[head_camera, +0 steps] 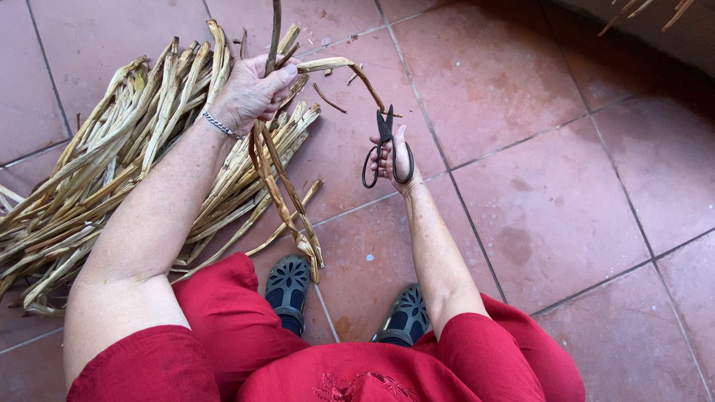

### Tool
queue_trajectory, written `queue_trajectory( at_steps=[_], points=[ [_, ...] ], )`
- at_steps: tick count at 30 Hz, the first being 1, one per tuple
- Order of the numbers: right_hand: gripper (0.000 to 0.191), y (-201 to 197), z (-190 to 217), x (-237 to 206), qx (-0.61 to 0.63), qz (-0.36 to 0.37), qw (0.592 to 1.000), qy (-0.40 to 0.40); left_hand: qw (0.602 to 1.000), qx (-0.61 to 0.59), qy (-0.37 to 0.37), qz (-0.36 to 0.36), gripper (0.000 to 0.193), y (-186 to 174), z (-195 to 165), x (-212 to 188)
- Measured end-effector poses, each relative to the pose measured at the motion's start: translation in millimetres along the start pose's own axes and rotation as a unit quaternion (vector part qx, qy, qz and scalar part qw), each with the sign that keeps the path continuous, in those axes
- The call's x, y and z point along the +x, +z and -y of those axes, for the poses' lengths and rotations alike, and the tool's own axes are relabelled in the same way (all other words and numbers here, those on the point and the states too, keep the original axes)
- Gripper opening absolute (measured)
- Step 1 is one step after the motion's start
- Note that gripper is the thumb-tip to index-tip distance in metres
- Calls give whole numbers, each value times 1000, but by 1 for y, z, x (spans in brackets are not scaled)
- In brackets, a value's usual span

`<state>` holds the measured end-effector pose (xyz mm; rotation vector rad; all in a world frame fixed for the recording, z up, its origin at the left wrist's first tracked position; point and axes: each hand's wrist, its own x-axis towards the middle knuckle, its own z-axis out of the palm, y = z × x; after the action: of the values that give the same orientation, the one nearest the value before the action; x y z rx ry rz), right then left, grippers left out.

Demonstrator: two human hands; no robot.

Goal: The person sits on a tiled floor with a large pile of dried stalks and uses scissors to cut off the hard end sections of the stalks one at a time. They place the trimmed stalks into a separate pile on the floor and drop the cut-off pieces aside, working through the pile throughout the episode.

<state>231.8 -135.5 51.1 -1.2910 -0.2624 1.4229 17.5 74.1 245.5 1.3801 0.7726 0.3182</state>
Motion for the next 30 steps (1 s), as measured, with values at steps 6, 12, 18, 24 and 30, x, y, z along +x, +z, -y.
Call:
queue_trajectory(
  at_steps=[6, 12, 18, 24, 30],
  points=[
    [102, 3, -4, 8, -6, -81, 993, -79, 1000, 3, -17, 3, 15, -2, 0, 1],
    [75, 0, -5, 6, -308, -225, 914, -135, 999, 38, 23, -26, 26, -5, -1, 0],
    [71, 6, -36, -6, -625, -198, 750, -88, 996, -32, 78, -18, 40, 3, 10, 13],
    [57, 15, -51, -6, -717, -130, 683, -56, 995, -65, 75, -28, 19, 20, 20, 27],
    [86, 62, 45, -31, -312, 130, 915, -222, 989, -51, 141, 5, 13, 56, 17, 31]
  ],
)
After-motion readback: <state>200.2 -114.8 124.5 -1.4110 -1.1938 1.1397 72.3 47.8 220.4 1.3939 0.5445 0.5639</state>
